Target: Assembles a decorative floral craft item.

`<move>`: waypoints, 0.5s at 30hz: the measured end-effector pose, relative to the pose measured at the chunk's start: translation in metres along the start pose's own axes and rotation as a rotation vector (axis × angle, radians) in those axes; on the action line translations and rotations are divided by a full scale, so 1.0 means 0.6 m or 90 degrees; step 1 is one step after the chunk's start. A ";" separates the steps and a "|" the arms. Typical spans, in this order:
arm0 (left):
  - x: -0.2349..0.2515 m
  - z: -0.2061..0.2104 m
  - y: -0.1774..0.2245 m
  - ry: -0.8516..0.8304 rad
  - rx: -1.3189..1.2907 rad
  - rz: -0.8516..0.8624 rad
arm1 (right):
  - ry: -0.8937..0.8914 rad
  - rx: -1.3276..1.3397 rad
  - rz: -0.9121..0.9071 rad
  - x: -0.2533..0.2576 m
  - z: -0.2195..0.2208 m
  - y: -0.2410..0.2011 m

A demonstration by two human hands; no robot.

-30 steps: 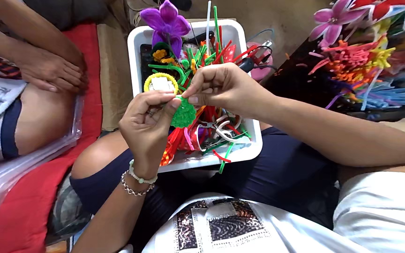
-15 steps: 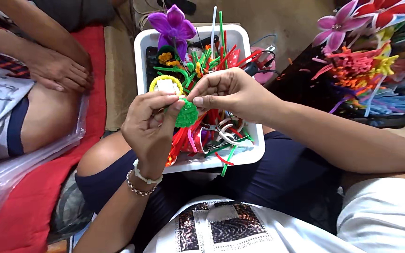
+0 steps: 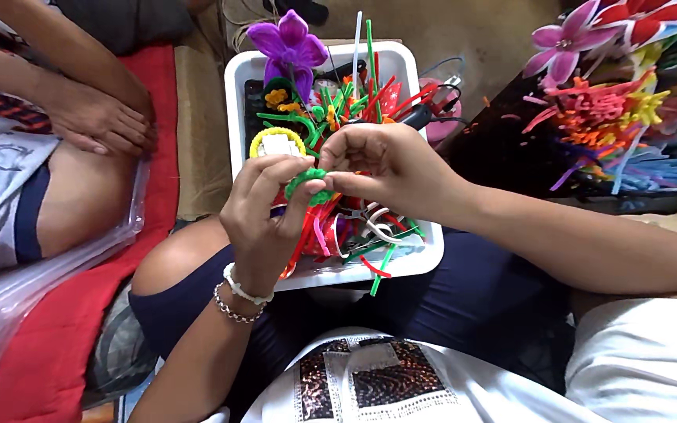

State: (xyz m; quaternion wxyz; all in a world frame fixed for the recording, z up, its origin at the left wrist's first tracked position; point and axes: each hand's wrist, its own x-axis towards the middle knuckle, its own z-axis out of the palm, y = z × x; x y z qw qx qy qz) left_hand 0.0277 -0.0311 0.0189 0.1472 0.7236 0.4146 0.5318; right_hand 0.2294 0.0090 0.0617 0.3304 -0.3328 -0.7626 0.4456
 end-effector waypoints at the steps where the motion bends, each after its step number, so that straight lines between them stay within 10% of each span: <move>1: 0.000 -0.002 0.000 -0.012 0.002 -0.020 | -0.002 -0.005 -0.005 0.000 -0.001 0.001; 15: 0.000 -0.005 -0.002 -0.008 0.051 0.007 | 0.005 0.065 -0.019 0.003 -0.003 0.014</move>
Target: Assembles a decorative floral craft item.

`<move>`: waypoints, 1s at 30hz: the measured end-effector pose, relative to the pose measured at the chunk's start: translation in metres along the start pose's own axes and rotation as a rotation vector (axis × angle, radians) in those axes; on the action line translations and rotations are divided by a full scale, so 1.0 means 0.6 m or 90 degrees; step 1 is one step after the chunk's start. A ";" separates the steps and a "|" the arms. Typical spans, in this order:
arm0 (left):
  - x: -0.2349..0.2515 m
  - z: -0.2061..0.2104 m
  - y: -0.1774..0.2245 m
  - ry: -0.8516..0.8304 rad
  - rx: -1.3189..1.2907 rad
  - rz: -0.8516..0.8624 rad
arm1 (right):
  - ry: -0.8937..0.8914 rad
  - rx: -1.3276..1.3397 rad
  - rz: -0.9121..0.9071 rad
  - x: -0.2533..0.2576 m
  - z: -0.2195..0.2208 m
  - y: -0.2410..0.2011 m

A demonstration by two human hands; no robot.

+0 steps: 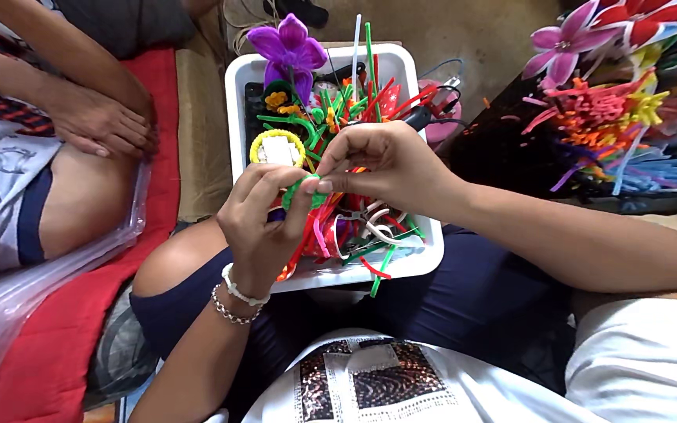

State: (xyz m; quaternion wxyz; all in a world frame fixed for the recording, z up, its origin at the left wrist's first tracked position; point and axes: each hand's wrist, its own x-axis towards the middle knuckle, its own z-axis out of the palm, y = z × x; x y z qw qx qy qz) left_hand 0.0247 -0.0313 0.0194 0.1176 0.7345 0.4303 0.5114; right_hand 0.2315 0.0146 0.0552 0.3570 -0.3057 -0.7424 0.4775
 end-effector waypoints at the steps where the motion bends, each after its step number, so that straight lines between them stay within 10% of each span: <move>1: 0.000 0.001 0.000 0.006 -0.017 -0.007 | 0.006 -0.003 -0.011 0.000 0.001 -0.001; 30: 0.002 0.003 -0.002 0.007 -0.118 0.012 | -0.130 0.176 0.063 0.006 -0.010 -0.005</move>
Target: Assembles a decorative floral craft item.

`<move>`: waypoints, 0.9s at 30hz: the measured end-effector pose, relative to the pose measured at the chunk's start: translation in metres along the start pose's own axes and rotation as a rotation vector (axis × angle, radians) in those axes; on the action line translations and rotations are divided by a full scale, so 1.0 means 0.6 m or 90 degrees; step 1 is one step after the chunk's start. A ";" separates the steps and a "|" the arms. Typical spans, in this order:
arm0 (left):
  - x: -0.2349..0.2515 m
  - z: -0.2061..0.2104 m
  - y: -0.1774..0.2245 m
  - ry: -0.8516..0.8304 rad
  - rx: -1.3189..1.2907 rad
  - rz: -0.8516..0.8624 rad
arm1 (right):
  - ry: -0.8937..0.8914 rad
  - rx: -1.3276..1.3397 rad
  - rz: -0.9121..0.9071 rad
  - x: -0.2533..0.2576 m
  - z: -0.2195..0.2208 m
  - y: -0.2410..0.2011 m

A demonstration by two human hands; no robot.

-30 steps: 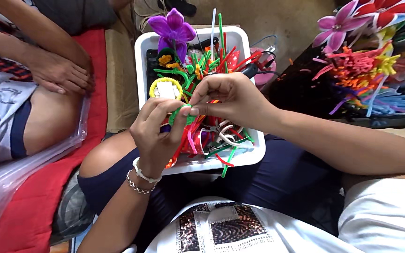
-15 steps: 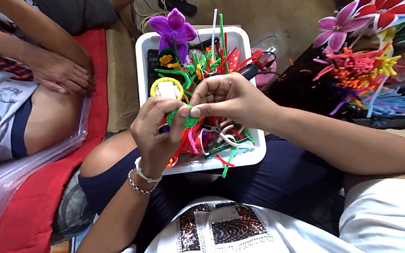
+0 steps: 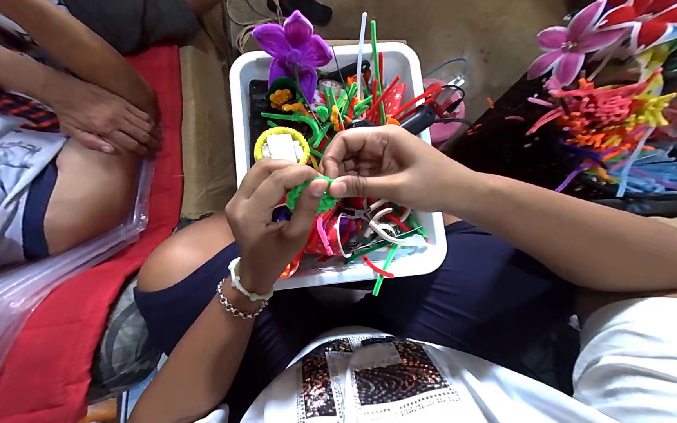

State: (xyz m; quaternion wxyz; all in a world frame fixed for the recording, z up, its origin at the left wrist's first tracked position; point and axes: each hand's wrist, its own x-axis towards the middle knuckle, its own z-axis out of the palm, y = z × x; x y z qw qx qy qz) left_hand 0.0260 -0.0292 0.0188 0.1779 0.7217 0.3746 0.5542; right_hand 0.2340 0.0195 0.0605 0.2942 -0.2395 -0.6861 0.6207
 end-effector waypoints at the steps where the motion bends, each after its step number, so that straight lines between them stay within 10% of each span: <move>1: 0.000 -0.002 0.000 0.001 0.004 -0.007 | 0.015 -0.012 -0.003 0.000 0.001 0.000; 27: 0.012 -0.020 0.009 -0.071 -0.170 -0.299 | 0.153 0.043 0.134 0.004 -0.005 0.010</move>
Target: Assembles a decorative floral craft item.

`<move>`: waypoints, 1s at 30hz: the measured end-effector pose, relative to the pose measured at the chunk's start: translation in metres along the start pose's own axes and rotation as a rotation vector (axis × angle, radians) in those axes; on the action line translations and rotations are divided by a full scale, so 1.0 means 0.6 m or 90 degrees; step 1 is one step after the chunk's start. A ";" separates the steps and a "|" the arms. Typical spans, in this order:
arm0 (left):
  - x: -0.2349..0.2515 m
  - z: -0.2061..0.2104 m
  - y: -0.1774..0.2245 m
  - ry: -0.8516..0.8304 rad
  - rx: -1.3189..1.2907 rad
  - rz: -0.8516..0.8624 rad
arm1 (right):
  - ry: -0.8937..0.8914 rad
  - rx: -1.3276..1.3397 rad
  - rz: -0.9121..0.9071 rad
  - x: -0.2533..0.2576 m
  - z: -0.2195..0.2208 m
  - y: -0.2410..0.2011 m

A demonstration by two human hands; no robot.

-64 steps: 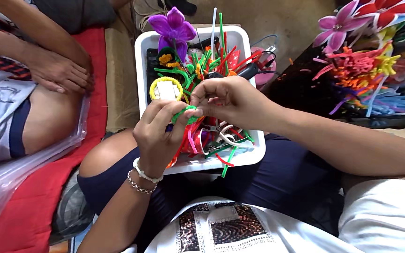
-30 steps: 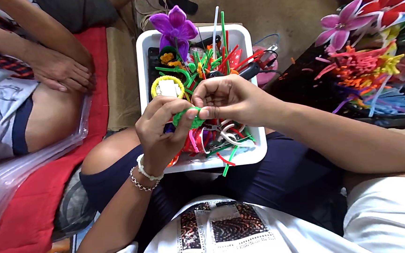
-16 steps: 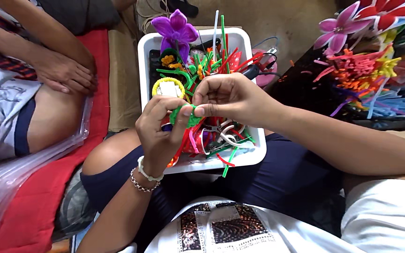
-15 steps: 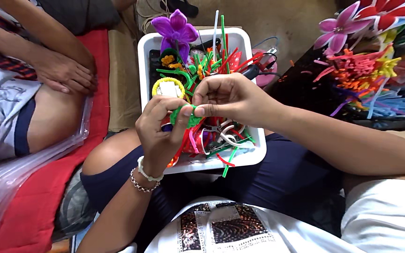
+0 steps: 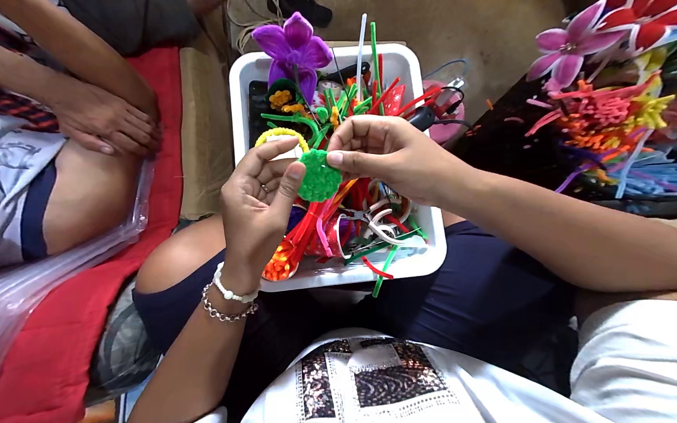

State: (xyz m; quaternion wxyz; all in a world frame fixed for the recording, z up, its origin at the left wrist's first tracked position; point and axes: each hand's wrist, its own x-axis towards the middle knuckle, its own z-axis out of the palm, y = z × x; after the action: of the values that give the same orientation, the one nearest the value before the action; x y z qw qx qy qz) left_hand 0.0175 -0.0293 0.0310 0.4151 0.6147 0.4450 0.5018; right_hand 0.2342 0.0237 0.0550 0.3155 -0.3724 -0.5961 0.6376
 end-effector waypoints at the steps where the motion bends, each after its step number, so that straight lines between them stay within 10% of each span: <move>1: 0.000 0.000 -0.001 0.009 0.007 0.000 | 0.007 -0.013 -0.005 0.000 0.002 0.000; 11: -0.005 0.011 -0.002 0.117 0.047 0.038 | 0.061 -0.467 -0.419 0.006 0.011 0.008; 23: -0.005 0.014 -0.004 0.120 0.042 0.103 | 0.016 -0.502 -0.326 0.003 -0.005 -0.010; 27: -0.004 0.002 -0.011 0.152 0.183 0.298 | -0.011 -0.643 -0.188 -0.010 -0.056 -0.032; 30: -0.010 -0.008 -0.012 0.141 0.287 0.492 | -0.091 -0.441 -0.115 -0.021 -0.062 -0.028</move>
State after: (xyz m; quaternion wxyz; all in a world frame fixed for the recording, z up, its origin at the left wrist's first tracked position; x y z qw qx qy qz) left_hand 0.0109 -0.0331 0.0231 0.0030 0.7531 0.3230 0.5732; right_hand 0.2714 0.0342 0.0727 0.1831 -0.3578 -0.8278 0.3915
